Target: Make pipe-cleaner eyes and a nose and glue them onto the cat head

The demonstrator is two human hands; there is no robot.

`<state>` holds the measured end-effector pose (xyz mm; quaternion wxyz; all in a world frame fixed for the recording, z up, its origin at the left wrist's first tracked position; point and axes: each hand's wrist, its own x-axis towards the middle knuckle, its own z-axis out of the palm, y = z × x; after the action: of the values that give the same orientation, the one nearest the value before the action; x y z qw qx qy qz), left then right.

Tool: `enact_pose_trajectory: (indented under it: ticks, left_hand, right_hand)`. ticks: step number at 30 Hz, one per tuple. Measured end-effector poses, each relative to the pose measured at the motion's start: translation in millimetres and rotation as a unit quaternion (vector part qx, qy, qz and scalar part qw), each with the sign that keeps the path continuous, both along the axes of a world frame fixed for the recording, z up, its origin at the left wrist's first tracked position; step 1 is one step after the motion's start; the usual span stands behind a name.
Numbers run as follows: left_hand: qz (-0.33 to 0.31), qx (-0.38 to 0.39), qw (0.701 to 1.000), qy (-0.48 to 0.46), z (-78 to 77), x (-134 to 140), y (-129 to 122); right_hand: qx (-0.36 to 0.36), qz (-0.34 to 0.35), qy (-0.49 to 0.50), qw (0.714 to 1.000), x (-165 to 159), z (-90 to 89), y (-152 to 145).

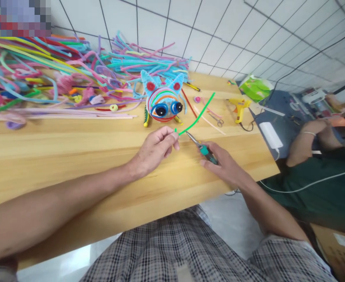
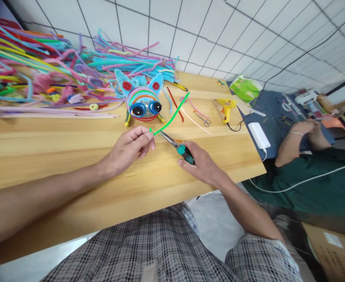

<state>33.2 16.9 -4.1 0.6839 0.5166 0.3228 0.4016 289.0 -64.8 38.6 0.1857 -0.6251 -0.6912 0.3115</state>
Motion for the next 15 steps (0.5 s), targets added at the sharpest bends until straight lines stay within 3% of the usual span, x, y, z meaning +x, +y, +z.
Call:
enact_pose_trajectory:
  ticks: [9,15]
  left_hand:
    - [0.047,-0.025,0.998,-0.02,10.7,1.2,1.7]
    - [0.036,0.016,0.999,0.021,6.8,0.5,-1.9]
  right_hand:
    - [-0.086,-0.012,0.132,0.987,-5.5,-11.5,4.1]
    - [-0.118,-0.027,0.201,0.972,-12.6,-11.5,6.6]
